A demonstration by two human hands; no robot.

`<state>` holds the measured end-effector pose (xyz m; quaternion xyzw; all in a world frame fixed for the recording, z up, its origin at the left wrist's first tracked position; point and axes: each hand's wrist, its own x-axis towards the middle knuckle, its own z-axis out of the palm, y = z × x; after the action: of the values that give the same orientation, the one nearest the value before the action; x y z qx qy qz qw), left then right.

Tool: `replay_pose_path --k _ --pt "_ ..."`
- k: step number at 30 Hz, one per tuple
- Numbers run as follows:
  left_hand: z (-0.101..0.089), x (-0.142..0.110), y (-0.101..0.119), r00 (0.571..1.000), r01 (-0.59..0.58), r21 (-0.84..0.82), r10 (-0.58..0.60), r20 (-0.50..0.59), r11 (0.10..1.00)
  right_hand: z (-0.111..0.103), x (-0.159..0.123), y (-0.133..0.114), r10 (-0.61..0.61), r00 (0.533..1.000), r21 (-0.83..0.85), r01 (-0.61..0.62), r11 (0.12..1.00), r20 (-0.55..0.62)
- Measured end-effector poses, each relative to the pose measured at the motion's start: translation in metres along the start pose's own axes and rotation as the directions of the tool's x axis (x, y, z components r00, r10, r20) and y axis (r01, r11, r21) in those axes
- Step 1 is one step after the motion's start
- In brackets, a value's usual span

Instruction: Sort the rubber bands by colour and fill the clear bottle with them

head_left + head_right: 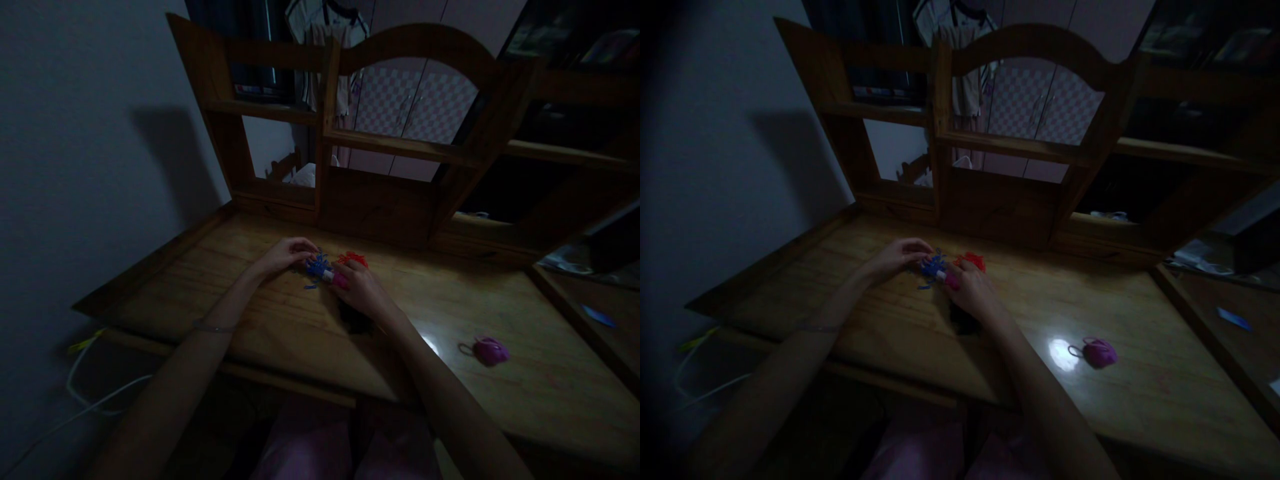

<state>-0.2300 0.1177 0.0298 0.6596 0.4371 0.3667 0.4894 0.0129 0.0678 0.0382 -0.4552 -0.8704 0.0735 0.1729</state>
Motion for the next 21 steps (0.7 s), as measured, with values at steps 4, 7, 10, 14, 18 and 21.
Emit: replay_pose_path --k 4,7,10,14,18,21 --pt "-0.002 -0.001 -0.003 0.995 -0.053 -0.041 0.056 0.085 0.998 0.001 0.001 0.001 0.01 1.0 -0.001 -0.01 1.0 0.011" --pt "0.001 -0.005 -0.001 0.991 -0.033 -0.093 0.045 0.127 0.995 0.003 0.001 0.002 0.007 1.0 0.008 -0.007 1.0 -0.001" --pt "0.004 -0.009 0.002 0.984 -0.005 -0.155 0.033 0.176 0.988 0.002 0.0 0.001 0.002 1.0 0.009 -0.002 1.0 -0.006" --pt "0.008 -0.007 0.001 0.984 -0.012 -0.147 0.038 0.172 0.989 0.0 -0.001 -0.001 0.02 1.0 -0.001 -0.02 1.0 0.01" --pt "0.009 0.0 -0.005 0.991 -0.015 -0.098 0.028 0.132 0.995 -0.001 -0.001 -0.002 0.019 1.0 0.01 -0.019 1.0 0.012" --pt "0.01 0.002 -0.006 0.996 -0.001 -0.056 0.006 0.094 0.998 -0.001 0.0 -0.001 0.011 1.0 0.016 -0.011 1.0 0.002"
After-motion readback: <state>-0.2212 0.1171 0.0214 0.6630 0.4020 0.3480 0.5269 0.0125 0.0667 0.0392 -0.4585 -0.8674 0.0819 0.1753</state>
